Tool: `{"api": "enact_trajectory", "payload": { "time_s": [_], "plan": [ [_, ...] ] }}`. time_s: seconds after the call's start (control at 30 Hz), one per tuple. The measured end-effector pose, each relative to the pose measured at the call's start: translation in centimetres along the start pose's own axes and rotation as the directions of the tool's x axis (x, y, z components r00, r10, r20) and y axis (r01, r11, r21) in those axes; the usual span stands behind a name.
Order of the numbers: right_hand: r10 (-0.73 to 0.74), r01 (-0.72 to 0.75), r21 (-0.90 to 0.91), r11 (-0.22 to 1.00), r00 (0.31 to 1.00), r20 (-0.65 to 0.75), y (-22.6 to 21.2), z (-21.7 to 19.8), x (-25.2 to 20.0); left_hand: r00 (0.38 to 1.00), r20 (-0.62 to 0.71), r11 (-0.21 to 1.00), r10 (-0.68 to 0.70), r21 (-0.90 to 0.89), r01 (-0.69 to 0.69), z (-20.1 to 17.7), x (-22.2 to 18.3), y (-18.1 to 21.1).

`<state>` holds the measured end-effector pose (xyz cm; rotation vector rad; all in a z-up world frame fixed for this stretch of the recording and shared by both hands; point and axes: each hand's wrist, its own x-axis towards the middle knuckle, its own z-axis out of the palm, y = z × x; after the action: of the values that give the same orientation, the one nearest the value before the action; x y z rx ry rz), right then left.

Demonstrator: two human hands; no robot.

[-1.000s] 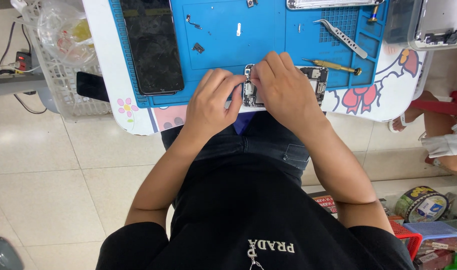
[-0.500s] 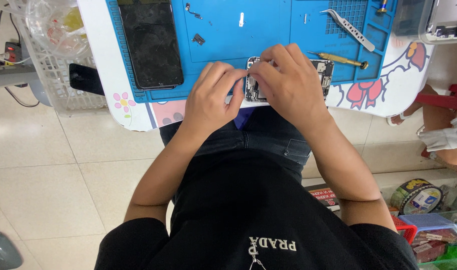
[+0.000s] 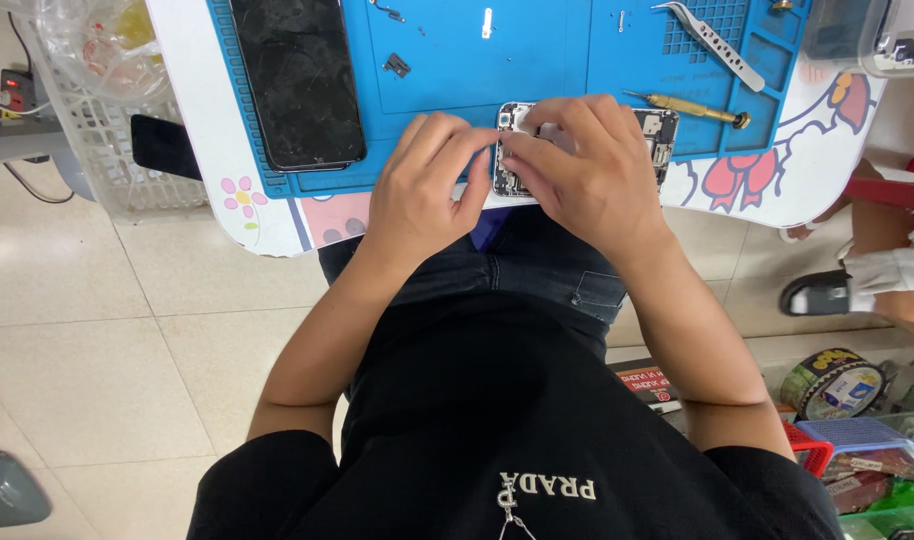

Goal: Disassembling a smartphone and cleaning internal components at a repair bench.

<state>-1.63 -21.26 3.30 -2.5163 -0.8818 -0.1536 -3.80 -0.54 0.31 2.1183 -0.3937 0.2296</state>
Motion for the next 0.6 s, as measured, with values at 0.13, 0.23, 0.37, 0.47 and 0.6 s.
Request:
{"api": "enact_trajectory", "payload": {
  "time_s": [0.13,0.23,0.37,0.47,0.6],
  "plan": [
    [-0.025,0.025,-0.036,0.999,1.0,-0.001,0.2,-0.2,-0.1,1.0,0.004,1.0,0.007,0.0,-0.007,0.1,0.1,0.0],
    [-0.046,0.047,-0.029,0.999,0.998,0.037,0.3,-0.6,-0.1,1.0,0.002,1.0,0.005,0.008,-0.005,0.1,-0.1,0.0],
    [-0.082,0.097,-0.127,0.987,0.989,0.12,0.3,-1.2,0.2,1.0,0.015,0.999,0.023,0.029,-0.024,0.1,-0.1,-0.1],
    [-0.081,0.111,-0.181,0.977,0.982,0.169,0.1,-1.5,0.4,0.999,0.017,0.999,0.03,0.038,-0.03,0.4,-0.2,-0.3],
    [-0.06,0.084,-0.133,0.988,0.983,0.173,0.0,-1.4,0.1,1.0,0.015,0.999,0.025,0.046,-0.026,0.3,-0.3,-0.2]
  ]
}}
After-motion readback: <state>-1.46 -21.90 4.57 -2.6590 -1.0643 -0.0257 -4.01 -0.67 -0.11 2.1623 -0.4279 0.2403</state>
